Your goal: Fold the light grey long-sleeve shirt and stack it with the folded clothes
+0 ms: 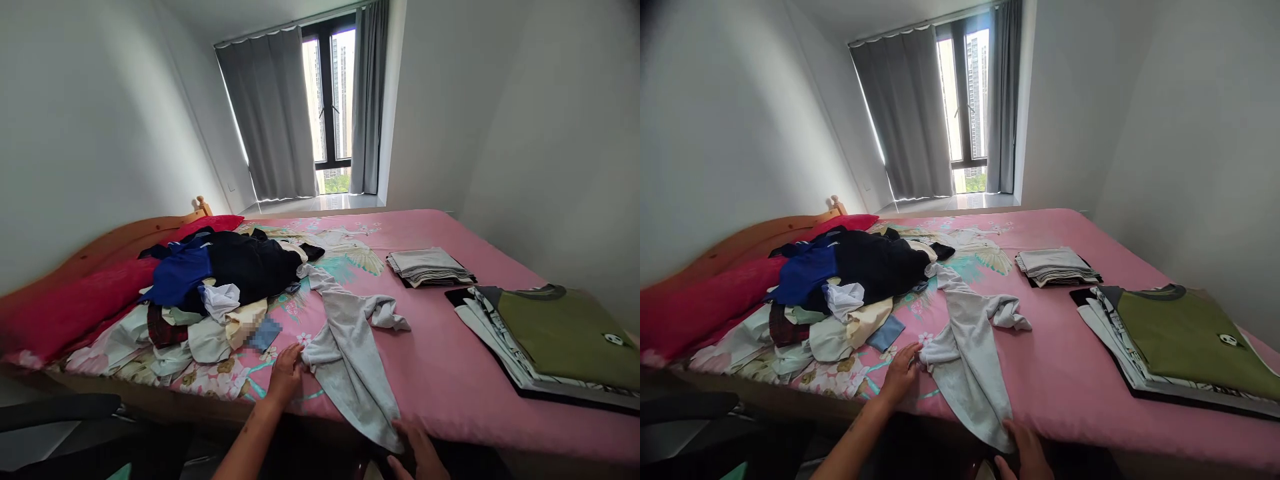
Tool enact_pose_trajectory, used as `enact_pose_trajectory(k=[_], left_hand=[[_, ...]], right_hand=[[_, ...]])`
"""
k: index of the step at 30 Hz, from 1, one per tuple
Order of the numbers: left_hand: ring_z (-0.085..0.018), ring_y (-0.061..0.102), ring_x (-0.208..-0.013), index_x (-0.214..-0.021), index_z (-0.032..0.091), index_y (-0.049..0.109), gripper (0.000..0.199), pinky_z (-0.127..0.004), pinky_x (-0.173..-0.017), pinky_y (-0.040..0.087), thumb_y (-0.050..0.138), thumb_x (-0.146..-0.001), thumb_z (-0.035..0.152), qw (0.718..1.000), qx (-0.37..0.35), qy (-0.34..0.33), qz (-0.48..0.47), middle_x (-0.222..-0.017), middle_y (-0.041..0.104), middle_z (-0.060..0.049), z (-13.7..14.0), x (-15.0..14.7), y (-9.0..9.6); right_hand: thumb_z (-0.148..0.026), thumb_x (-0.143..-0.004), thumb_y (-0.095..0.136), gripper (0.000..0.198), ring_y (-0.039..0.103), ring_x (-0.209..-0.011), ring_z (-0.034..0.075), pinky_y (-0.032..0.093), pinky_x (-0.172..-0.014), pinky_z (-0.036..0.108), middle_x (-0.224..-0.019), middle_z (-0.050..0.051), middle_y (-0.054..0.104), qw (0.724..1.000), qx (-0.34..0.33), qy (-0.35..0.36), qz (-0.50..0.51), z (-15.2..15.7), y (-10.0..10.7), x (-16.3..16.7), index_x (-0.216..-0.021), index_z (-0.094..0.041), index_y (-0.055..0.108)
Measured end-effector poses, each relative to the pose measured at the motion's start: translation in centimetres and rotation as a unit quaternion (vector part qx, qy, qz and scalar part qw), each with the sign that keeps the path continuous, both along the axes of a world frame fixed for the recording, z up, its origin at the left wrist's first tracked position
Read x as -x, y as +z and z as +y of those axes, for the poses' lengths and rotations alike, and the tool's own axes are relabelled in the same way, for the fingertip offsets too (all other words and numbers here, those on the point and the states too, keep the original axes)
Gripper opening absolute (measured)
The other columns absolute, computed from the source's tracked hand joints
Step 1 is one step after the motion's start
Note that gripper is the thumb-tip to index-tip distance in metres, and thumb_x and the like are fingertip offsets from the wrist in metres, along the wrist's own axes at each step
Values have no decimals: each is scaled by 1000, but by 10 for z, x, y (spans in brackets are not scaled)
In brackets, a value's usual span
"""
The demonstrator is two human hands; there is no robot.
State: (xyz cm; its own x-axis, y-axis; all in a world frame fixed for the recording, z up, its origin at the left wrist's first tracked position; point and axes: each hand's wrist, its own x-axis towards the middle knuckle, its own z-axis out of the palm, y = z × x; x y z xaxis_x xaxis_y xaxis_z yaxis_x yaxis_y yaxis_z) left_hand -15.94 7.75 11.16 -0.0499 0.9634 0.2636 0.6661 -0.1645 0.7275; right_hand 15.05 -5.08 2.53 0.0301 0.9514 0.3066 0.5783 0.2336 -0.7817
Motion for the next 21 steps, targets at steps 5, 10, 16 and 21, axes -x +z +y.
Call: enact_pose_trajectory(k=[5, 10, 16, 21], left_hand=[[-15, 58, -72, -70, 21, 64, 17, -27, -73, 45, 50, -66, 11, 997, 61, -48, -9, -71, 63, 1, 6, 6, -4], [-13, 51, -65, -68, 20, 55, 4, -23, -65, 42, 55, -68, 23, 994, 68, -32, -76, -67, 54, 3, -17, -3, 2], [-12, 47, -62, -65, 22, 41, 20, -21, -62, 40, 55, -71, 34, 984, 44, 25, -168, -64, 47, 6, -29, -11, 10], [-10, 37, -52, -61, 22, 42, 22, -20, -51, 32, 59, -66, 34, 976, 1, 124, -179, -55, 37, 8, -41, 5, 21]], right_hand=[[-22, -81, 47, 38, 60, -102, 20, 54, -84, 33, -110, 6, 62, 983, -109, 14, -147, 11, -11, -6, -119, -25, 47], [-29, -80, 54, 47, 57, -105, 25, 52, -84, 39, -114, 9, 59, 973, -114, -21, -198, 8, -17, -10, -124, -24, 42], [-24, -78, 49, 50, 57, -102, 29, 49, -82, 45, -109, 10, 60, 979, -47, -58, -188, 13, -11, 4, -128, -25, 45], [-30, -85, 35, 32, 60, -99, 21, 50, -85, 34, -107, 5, 64, 998, 39, -51, -13, 23, 13, -22, -111, -24, 54]])
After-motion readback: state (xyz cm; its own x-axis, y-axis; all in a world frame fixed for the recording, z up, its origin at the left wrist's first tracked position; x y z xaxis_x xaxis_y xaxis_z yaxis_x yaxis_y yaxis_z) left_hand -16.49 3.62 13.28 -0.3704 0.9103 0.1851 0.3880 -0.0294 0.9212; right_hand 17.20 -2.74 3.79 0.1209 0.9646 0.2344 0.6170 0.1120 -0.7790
